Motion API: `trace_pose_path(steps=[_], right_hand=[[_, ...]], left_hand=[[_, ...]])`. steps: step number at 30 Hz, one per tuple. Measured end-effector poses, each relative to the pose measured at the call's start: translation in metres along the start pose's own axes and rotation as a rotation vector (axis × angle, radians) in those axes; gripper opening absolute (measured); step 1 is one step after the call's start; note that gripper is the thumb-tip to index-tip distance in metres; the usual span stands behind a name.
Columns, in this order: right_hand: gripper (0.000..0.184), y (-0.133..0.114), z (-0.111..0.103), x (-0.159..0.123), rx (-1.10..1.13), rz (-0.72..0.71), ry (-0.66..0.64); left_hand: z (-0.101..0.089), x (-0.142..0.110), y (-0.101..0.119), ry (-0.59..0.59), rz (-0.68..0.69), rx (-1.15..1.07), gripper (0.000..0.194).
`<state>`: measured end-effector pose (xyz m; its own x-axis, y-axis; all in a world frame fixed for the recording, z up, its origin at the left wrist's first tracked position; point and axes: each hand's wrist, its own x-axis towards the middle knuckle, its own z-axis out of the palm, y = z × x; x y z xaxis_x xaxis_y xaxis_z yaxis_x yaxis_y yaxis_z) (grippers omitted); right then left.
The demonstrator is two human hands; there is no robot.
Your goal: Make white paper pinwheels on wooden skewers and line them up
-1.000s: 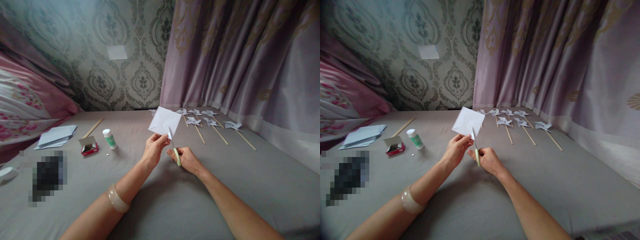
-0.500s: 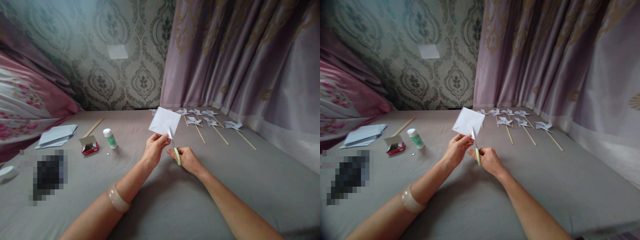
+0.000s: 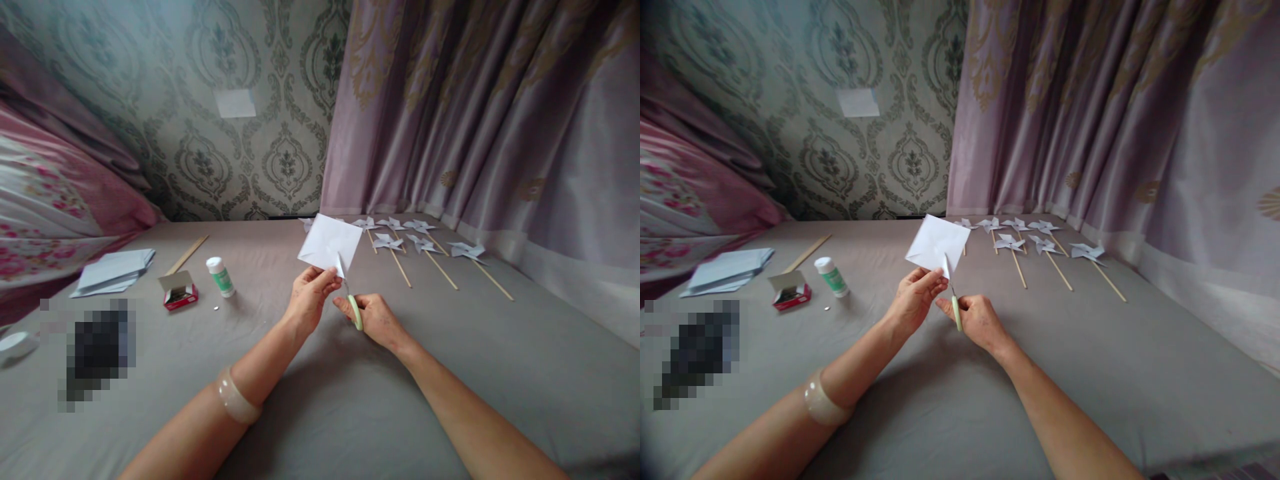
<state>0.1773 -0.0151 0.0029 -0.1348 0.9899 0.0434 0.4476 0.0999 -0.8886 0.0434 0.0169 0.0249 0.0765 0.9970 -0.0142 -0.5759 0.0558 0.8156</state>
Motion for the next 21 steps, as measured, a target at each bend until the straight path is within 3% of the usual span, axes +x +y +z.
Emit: trace_pose_path(steps=[9,16,18,21], right_hand=[[0.056,-0.002,0.001,0.000,0.015,0.008,0.003],[0.052,-0.008,-0.004,-0.005,-0.003,-0.074,-0.214],[0.052,-0.012,-0.007,-0.006,0.025,-0.099,-0.162],[0.054,-0.018,-0.014,-0.005,0.128,-0.106,0.056]], left_hand=[[0.000,0.000,0.000,-0.015,-0.004,-0.013,0.030],[-0.003,0.004,0.007,0.010,0.008,-0.010,0.030],[-0.006,0.008,0.009,0.029,0.021,0.001,0.028],[-0.013,0.013,0.009,0.058,0.030,0.020,0.023]])
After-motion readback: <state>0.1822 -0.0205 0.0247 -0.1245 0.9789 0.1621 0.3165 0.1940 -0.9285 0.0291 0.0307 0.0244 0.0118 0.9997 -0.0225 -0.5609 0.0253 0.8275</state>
